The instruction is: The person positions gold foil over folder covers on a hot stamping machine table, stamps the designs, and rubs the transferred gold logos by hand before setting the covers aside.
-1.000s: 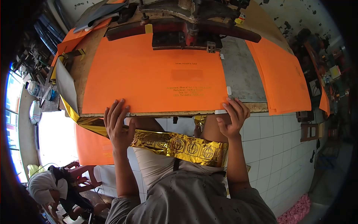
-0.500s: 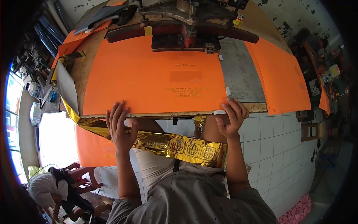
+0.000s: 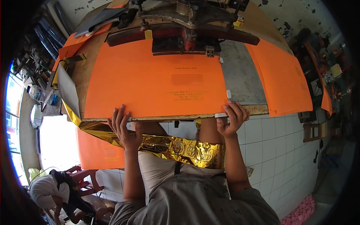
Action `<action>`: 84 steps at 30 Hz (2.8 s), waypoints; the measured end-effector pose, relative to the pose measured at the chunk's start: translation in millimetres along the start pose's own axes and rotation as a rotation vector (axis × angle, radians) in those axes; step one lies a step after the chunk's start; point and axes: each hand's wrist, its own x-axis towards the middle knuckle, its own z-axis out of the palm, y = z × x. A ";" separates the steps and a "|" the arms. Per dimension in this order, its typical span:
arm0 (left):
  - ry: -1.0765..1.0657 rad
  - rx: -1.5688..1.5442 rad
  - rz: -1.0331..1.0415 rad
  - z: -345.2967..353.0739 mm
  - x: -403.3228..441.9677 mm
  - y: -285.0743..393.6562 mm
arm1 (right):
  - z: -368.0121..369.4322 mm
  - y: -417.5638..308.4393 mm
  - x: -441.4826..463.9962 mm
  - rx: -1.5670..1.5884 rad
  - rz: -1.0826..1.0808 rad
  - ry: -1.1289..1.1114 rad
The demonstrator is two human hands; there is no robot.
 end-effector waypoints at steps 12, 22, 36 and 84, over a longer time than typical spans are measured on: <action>0.174 0.020 -0.001 27.2 -2.7 -1.7 | -0.1 3.7 -2.6 -0.068 -0.056 -0.015; 0.242 0.047 0.010 37.5 -2.1 -5.8 | 7.5 6.7 -10.4 -0.081 -0.036 0.027; 0.289 0.047 0.036 46.9 -5.0 -16.4 | 11.3 9.8 -9.5 -0.170 -0.119 0.053; 0.273 0.057 0.023 46.8 -6.9 -16.9 | 14.1 11.4 -13.4 -0.181 -0.121 0.058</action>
